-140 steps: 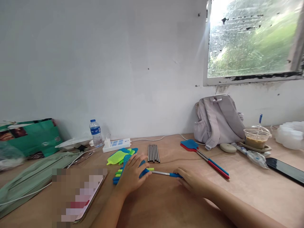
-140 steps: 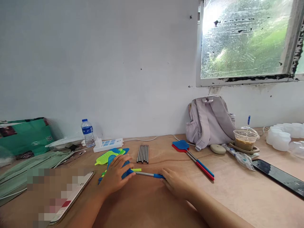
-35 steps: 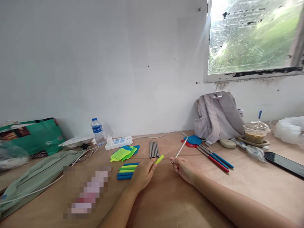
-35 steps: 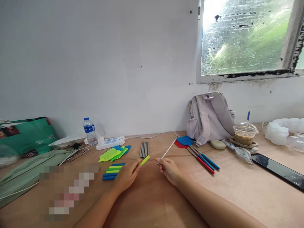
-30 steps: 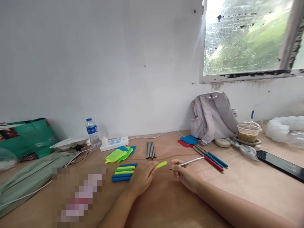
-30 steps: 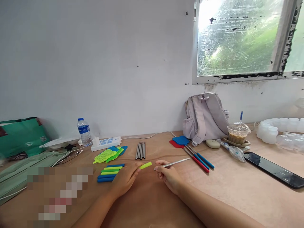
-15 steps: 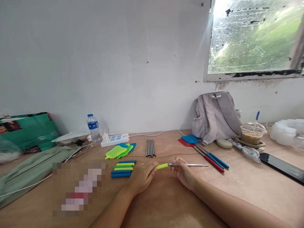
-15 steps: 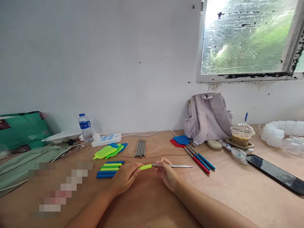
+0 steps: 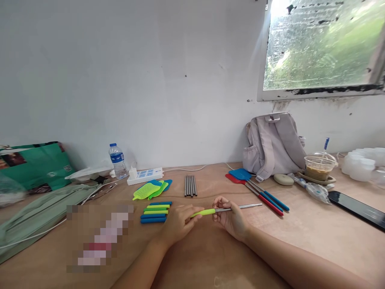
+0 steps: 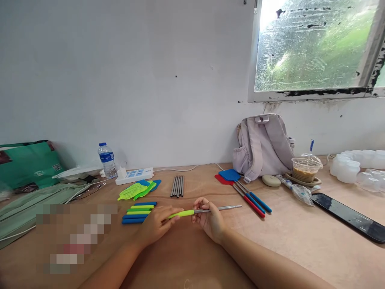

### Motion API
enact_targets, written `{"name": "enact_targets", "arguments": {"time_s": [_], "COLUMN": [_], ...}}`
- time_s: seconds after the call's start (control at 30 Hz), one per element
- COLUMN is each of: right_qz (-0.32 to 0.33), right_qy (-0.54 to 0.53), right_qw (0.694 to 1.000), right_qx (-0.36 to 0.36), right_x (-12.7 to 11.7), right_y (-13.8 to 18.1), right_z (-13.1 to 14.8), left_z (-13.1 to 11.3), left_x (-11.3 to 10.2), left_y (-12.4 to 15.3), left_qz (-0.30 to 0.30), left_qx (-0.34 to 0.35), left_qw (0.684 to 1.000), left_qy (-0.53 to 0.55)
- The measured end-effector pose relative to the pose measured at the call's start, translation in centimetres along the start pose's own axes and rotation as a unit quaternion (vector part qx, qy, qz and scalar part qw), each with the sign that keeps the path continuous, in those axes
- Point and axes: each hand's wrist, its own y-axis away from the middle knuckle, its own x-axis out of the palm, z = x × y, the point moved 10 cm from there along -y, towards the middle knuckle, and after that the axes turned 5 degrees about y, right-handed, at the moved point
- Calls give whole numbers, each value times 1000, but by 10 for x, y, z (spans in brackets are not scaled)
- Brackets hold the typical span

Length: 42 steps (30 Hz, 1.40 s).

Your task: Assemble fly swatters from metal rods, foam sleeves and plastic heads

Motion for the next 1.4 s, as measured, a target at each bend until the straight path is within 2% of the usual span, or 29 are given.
{"name": "enact_targets", "arguments": {"time_s": [0.17,0.33,0.57,0.8,0.9,0.97,1.03,1.1,1.2,1.27,1.4], "right_qz": [76,70,88,78,59,38,12,-20,-71,-80,-75], "right_qy": [61,101,115,98,72,44,16,-4,-22,-28,-24], "right_qw": [994,992,989,991,994,996,997,995,986,981,976], "right_qx": [47,39,33,46,53,62,77,102,147,172,202], "right_x": [21,26,29,27,23,16,6,-6,-21,-24,-19], "right_y": [5,8,8,6,5,3,1,-2,-3,-2,3], "right_z": [-18,-21,-21,-24,-23,-23,-24,-28,-36,-40,-43], "left_z": [-19,-27,-18,-26,-25,-14,6,32,78,105,129], "left_x": [18,29,38,37,20,-5,-37,-69,-102,-111,-119], "left_y": [-1,0,0,-2,-6,-8,-4,5,23,35,52], "left_qz": [63,80,76,82,40,-37,-130,-200,-207,-169,-138], "left_qx": [-13,-60,-88,-74,-50,-47,-63,-103,-213,-277,-345], "left_qw": [987,960,952,960,987,997,988,959,901,873,840], "left_qy": [148,260,283,257,146,44,-55,-171,-317,-363,-396]}}
